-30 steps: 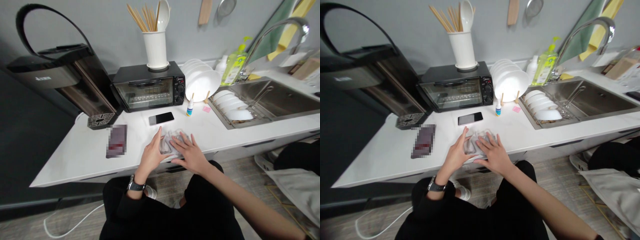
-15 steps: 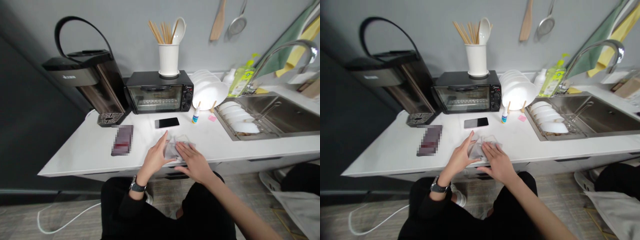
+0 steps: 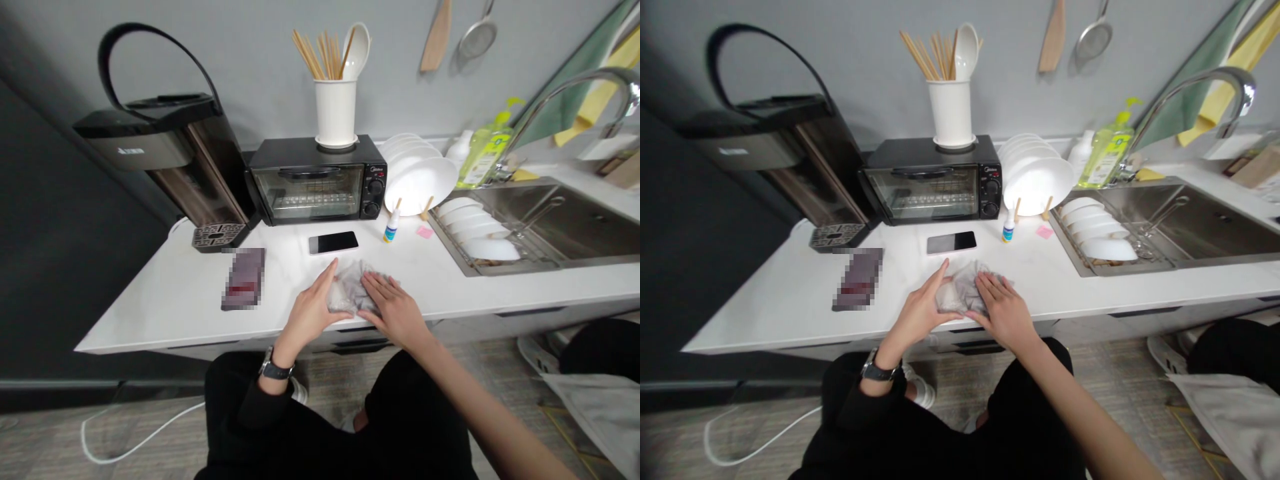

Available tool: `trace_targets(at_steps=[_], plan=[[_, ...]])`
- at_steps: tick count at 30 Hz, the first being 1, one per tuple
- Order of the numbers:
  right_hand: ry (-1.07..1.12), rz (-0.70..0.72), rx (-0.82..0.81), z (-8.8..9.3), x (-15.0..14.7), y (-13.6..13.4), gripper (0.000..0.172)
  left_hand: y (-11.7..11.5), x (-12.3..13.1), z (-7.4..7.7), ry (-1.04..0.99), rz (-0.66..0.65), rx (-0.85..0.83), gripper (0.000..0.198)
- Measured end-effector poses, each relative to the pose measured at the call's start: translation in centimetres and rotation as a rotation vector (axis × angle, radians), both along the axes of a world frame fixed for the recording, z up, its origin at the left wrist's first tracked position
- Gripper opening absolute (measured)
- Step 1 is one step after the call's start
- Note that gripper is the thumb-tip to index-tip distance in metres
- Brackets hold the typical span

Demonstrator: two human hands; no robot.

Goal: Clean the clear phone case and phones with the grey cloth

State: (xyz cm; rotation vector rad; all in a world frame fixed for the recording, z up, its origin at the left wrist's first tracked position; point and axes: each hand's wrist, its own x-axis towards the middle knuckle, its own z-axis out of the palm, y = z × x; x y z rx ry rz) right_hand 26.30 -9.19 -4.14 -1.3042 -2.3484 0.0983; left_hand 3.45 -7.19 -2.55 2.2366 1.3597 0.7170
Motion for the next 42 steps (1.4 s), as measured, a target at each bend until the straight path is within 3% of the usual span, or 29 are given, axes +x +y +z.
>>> trace_targets(at_steps=[2,5,8,11,14,18,21,24,26,28,30,33,35,38,40,42], plan=[[0.021,-0.073,0.009,-0.2,-2.0,0.1,0.083,0.1,-0.1,0.0,0.011,-0.008,0.0,0.117],[0.097,0.086,-0.021,-0.3,-4.9,-0.9,0.098,0.0,-0.2,-0.1,0.002,0.009,-0.002,0.105],[0.072,0.154,-0.028,-0.5,-3.6,-1.2,0.09,-0.1,-0.1,-0.2,-0.007,0.023,-0.004,0.107],[0.016,-0.062,0.037,-0.7,-0.9,0.1,0.079,-0.1,0.0,-0.2,0.0,0.016,-0.022,0.12],[0.019,-0.209,0.081,-0.8,-1.6,1.1,0.081,0.0,-0.1,-0.2,-0.007,0.01,-0.03,0.121],[0.032,0.042,0.012,-0.4,-3.4,-0.5,0.08,-0.1,-0.5,-0.2,-0.011,0.0,-0.025,0.118],[0.007,0.166,-0.053,0.2,-0.9,-1.4,0.076,-0.2,-0.5,-0.1,-0.031,-0.02,-0.032,0.12],[-0.041,0.017,-0.033,0.5,1.4,-0.5,0.07,-0.1,-0.3,0.0,-0.038,-0.028,-0.04,0.121],[-0.045,-0.077,-0.011,0.4,0.4,0.1,0.077,0.0,-0.2,-0.1,-0.028,-0.026,-0.037,0.12],[-0.013,-0.041,-0.024,0.4,-2.1,0.1,0.084,0.1,-0.2,-0.2,-0.026,-0.023,-0.037,0.117],[0.042,0.081,-0.063,0.5,-4.2,-0.7,0.085,0.1,-0.2,-0.4,-0.035,-0.013,-0.032,0.113],[0.078,0.202,-0.111,0.7,-3.1,-1.7,0.075,0.0,-0.1,-0.4,-0.047,-0.006,-0.033,0.114],[0.044,0.173,-0.104,0.8,-0.3,-1.5,0.062,0.0,0.1,-0.2,-0.04,-0.006,-0.046,0.12],[-0.02,-0.032,-0.046,0.8,2.0,-0.1,0.06,0.1,0.2,0.0,-0.022,-0.007,-0.045,0.126],[-0.027,-0.056,-0.023,0.7,0.8,0.3,0.071,0.1,0.1,-0.1,-0.019,-0.018,-0.029,0.124],[-0.002,0.062,-0.039,0.5,-1.5,0.0,0.083,0.0,0.0,-0.3,-0.027,-0.025,-0.015,0.121]])
